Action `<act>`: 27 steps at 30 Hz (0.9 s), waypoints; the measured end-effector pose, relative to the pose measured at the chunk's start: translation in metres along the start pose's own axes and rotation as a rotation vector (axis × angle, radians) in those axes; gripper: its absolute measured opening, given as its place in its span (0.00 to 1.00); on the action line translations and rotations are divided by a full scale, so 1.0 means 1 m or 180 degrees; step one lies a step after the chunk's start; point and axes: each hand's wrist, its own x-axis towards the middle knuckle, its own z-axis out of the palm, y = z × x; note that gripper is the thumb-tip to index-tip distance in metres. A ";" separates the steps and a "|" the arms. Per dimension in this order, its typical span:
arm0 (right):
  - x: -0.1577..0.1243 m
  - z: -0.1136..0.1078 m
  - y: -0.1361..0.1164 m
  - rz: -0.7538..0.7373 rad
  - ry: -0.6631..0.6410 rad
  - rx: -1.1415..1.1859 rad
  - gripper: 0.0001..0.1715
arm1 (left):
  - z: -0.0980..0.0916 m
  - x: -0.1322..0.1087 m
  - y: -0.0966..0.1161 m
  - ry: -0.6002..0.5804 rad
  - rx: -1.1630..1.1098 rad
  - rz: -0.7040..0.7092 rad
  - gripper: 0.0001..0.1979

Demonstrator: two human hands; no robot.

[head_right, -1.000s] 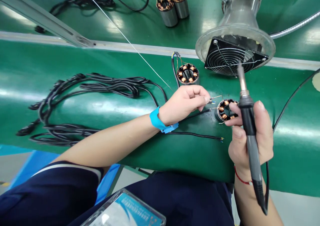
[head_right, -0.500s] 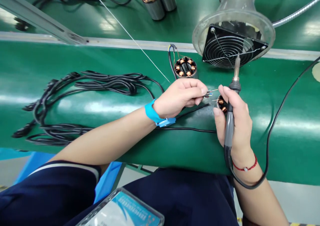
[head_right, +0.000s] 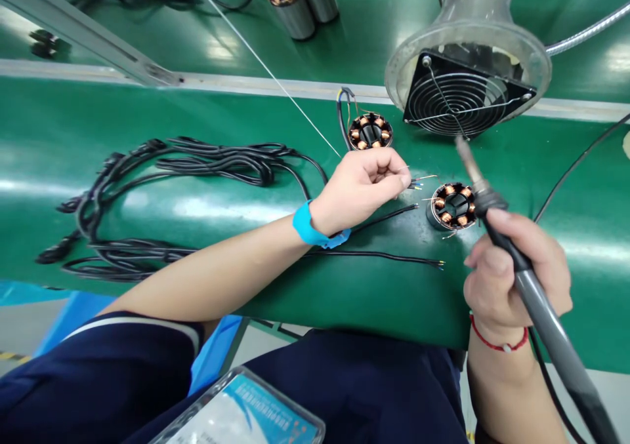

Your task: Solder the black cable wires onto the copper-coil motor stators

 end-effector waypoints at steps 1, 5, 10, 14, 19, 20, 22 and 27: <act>-0.001 -0.001 0.000 -0.0020 -0.0022 0.0002 0.16 | 0.000 0.000 0.000 0.0003 0.0017 0.0033 0.08; -0.003 0.000 -0.001 -0.0236 0.0073 0.0025 0.15 | 0.001 0.000 -0.002 -0.0015 -0.0001 0.0050 0.08; 0.000 0.002 0.000 -0.0258 -0.0002 0.0153 0.13 | 0.000 -0.001 0.002 0.0017 -0.0019 -0.0069 0.08; 0.001 0.000 -0.002 -0.0232 -0.0171 0.0229 0.13 | 0.001 -0.002 0.006 0.0042 -0.0016 -0.0240 0.10; 0.001 0.000 -0.003 -0.0208 0.0025 0.0084 0.14 | 0.001 -0.003 0.008 0.0031 -0.0016 -0.0288 0.10; 0.001 0.000 -0.003 -0.0200 0.0061 0.0088 0.15 | 0.002 -0.003 0.008 0.0022 -0.0026 -0.0293 0.10; 0.001 0.000 -0.004 -0.0146 0.0014 0.0112 0.15 | 0.002 -0.003 0.008 0.0002 -0.0053 -0.0312 0.10; 0.002 -0.001 -0.006 -0.0177 -0.0114 0.0149 0.13 | 0.002 -0.003 0.009 -0.0003 -0.0103 -0.0369 0.10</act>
